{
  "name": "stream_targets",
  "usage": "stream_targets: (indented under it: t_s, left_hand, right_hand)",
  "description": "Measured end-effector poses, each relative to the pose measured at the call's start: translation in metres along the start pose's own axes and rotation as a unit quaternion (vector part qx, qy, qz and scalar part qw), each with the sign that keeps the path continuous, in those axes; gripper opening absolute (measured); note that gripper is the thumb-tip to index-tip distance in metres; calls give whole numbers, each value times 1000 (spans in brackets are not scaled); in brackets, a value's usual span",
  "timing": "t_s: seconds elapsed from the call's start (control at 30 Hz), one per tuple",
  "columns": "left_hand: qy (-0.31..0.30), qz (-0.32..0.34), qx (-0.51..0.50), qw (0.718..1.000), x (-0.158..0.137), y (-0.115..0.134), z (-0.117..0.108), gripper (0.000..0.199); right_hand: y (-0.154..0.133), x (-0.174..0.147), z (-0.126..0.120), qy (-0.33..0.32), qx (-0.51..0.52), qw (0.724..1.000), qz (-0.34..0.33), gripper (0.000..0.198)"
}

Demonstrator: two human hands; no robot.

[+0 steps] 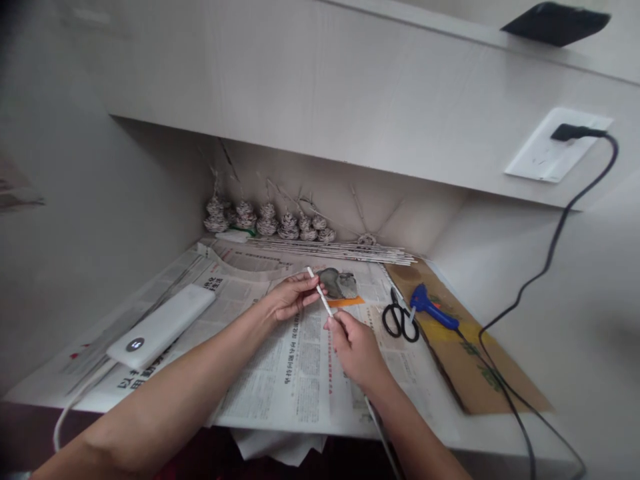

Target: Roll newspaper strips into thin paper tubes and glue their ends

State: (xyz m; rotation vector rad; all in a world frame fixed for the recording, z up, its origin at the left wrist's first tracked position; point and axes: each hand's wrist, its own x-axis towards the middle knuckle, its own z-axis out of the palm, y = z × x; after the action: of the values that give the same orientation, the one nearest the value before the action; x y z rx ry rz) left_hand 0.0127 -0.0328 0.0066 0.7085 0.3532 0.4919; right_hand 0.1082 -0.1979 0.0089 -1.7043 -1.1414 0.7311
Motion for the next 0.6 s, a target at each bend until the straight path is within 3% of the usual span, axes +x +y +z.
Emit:
stream_targets:
  t_s: [0.07, 0.17, 0.27, 0.4, 0.5, 0.6]
  left_hand:
    - [2, -1, -1, 1000, 1, 0, 0, 7]
    - [-14, -8, -3, 1000, 0, 0, 0, 8]
    - [-33, -16, 4, 999, -1, 0, 0, 14]
    - [-61, -14, 15, 998, -4, 1, 1, 25]
    - [-91, -5, 20, 996, -5, 1, 1, 25]
    - [-80, -7, 40, 996, -5, 0, 0, 26]
  right_hand:
    - [0, -1, 0, -1, -20, 1000, -7, 31]
    - [1, 0, -1, -70, 102, 991, 50, 34]
    - [1, 2, -2, -151, 284, 938, 126, 30]
    - [0, 3, -1, -200, 435, 865, 147, 24]
    - [-1, 2, 1, -192, 448, 859, 156, 25]
    - [0, 1, 3, -173, 407, 881, 170, 27]
